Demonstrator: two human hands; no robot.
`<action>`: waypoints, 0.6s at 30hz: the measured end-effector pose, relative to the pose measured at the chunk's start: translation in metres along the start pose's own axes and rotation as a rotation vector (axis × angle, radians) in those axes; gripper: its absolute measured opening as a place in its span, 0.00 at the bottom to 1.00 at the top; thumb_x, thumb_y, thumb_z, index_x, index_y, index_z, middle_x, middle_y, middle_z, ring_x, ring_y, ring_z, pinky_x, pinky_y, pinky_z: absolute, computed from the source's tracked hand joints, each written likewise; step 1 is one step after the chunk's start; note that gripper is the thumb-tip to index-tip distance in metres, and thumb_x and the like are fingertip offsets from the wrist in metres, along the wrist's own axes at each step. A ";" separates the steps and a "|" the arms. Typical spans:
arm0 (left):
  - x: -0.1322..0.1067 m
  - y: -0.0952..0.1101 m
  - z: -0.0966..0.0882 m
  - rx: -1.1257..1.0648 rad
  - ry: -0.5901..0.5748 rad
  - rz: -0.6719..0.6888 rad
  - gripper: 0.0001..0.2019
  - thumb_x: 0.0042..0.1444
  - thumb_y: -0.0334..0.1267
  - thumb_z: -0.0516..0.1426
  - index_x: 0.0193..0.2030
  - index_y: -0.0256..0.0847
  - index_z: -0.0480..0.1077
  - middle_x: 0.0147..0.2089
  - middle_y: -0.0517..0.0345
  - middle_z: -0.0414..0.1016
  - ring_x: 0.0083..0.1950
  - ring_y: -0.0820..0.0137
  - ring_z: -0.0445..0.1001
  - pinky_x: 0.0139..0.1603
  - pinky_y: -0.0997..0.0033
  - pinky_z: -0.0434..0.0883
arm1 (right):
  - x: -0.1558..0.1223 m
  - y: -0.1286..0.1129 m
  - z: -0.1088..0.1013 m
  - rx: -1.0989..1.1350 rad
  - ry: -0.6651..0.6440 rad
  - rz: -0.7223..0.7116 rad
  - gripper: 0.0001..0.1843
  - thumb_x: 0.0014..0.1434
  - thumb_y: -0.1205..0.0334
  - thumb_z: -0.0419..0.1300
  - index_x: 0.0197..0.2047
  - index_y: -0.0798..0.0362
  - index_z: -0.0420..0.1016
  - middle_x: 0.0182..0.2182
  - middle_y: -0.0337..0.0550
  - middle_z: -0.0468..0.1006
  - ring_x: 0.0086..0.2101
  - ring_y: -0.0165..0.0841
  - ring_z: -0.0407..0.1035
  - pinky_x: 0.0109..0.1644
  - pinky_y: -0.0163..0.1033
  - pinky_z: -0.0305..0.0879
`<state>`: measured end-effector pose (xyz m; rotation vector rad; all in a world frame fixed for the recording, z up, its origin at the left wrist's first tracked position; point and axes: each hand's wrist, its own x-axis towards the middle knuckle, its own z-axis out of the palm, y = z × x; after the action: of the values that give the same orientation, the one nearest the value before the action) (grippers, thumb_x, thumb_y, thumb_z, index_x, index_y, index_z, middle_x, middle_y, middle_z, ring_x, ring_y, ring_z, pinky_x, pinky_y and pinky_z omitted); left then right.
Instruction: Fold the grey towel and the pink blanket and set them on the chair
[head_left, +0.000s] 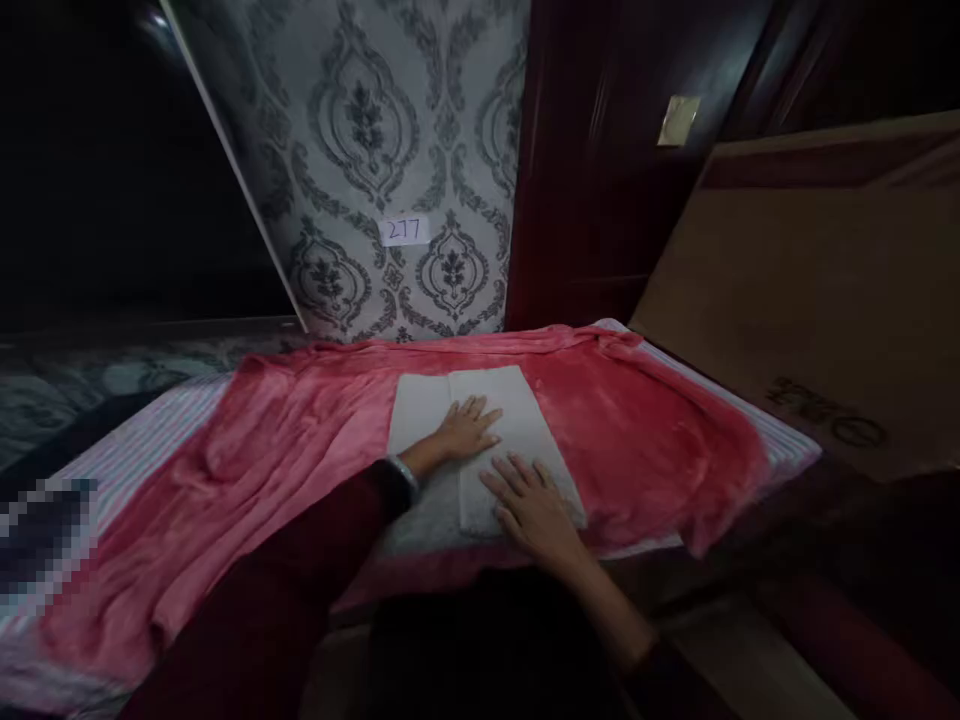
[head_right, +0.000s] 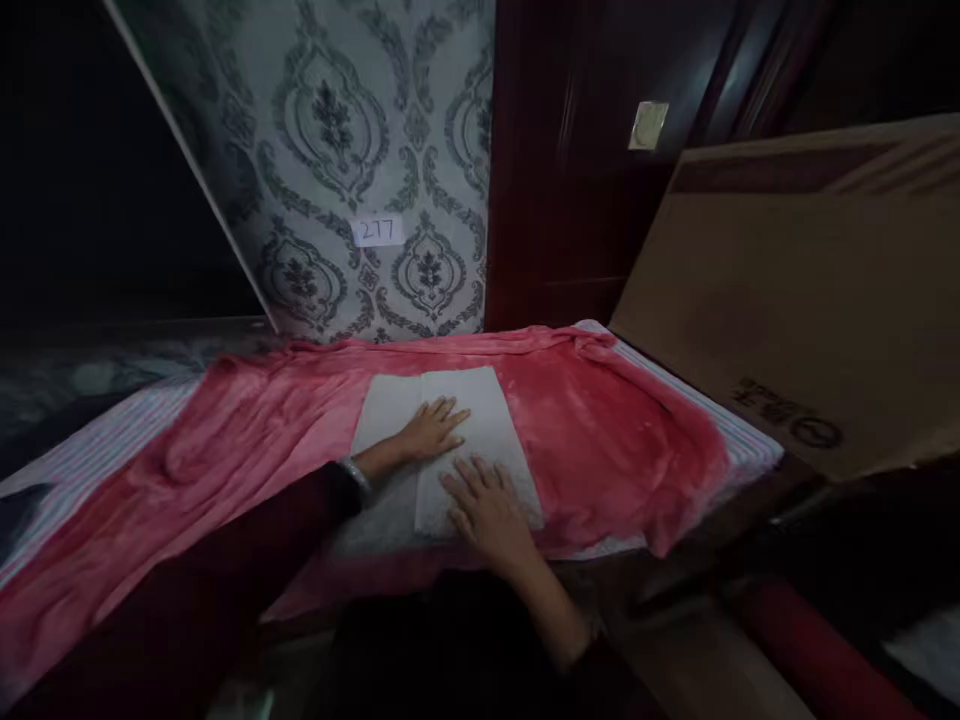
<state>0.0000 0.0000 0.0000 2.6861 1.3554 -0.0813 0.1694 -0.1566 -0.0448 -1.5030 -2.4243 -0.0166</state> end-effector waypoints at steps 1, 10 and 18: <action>0.007 -0.003 -0.003 -0.011 0.002 -0.044 0.37 0.68 0.61 0.47 0.80 0.52 0.49 0.83 0.49 0.37 0.82 0.47 0.37 0.78 0.38 0.43 | 0.000 0.001 0.001 0.005 0.014 -0.002 0.29 0.71 0.61 0.54 0.74 0.41 0.64 0.74 0.42 0.61 0.73 0.49 0.50 0.73 0.65 0.49; 0.063 -0.029 -0.020 -0.045 -0.012 -0.257 0.41 0.65 0.69 0.41 0.80 0.53 0.48 0.83 0.46 0.38 0.82 0.44 0.35 0.78 0.38 0.42 | -0.001 0.004 0.005 0.051 0.034 -0.013 0.31 0.70 0.61 0.56 0.74 0.38 0.63 0.75 0.39 0.58 0.73 0.48 0.50 0.74 0.64 0.50; 0.072 -0.028 -0.031 -0.007 0.006 -0.208 0.37 0.70 0.63 0.40 0.80 0.49 0.49 0.83 0.44 0.39 0.82 0.48 0.39 0.77 0.34 0.40 | 0.002 0.001 -0.006 0.102 -0.019 0.005 0.30 0.71 0.59 0.56 0.75 0.38 0.62 0.75 0.40 0.57 0.73 0.48 0.49 0.74 0.64 0.49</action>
<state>0.0201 0.0776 0.0203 2.5326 1.6286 -0.0878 0.1711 -0.1553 -0.0385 -1.4705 -2.3970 0.1208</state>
